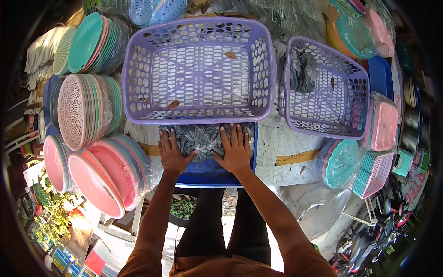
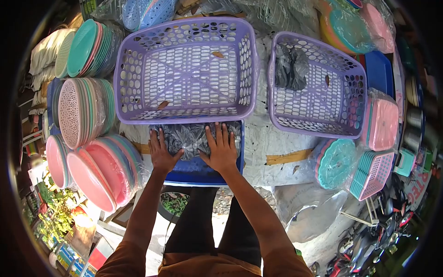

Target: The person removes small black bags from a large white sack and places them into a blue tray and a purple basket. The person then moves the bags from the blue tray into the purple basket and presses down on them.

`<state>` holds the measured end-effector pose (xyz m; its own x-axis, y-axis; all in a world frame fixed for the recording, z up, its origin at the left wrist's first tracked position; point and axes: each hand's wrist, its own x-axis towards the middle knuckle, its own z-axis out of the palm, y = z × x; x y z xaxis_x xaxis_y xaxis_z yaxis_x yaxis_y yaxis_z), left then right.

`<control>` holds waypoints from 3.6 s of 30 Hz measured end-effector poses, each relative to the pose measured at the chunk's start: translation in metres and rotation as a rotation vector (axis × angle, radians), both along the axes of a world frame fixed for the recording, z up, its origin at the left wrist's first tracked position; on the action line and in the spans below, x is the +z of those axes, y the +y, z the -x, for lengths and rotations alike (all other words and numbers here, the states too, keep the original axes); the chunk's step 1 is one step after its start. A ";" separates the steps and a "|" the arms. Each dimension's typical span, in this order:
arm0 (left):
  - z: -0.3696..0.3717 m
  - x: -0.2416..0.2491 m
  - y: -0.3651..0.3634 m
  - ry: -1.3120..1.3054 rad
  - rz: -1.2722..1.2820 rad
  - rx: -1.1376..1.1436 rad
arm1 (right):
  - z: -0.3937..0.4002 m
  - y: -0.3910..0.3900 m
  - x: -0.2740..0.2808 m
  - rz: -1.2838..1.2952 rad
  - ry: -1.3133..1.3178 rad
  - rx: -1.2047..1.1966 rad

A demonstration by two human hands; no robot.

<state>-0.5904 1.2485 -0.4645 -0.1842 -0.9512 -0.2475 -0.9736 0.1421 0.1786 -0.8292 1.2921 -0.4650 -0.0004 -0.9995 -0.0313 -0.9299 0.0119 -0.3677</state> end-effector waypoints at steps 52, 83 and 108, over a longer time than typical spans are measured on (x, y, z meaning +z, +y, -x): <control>0.378 0.064 0.330 0.663 -0.653 -0.492 | 0.257 0.490 0.013 -1.014 -0.388 -1.248; 0.421 0.048 0.332 1.319 -2.399 0.472 | 0.206 0.407 0.210 0.768 -0.732 -1.061; 0.417 0.142 0.331 0.904 -1.359 -0.362 | 0.246 0.443 0.101 0.769 -2.393 -1.529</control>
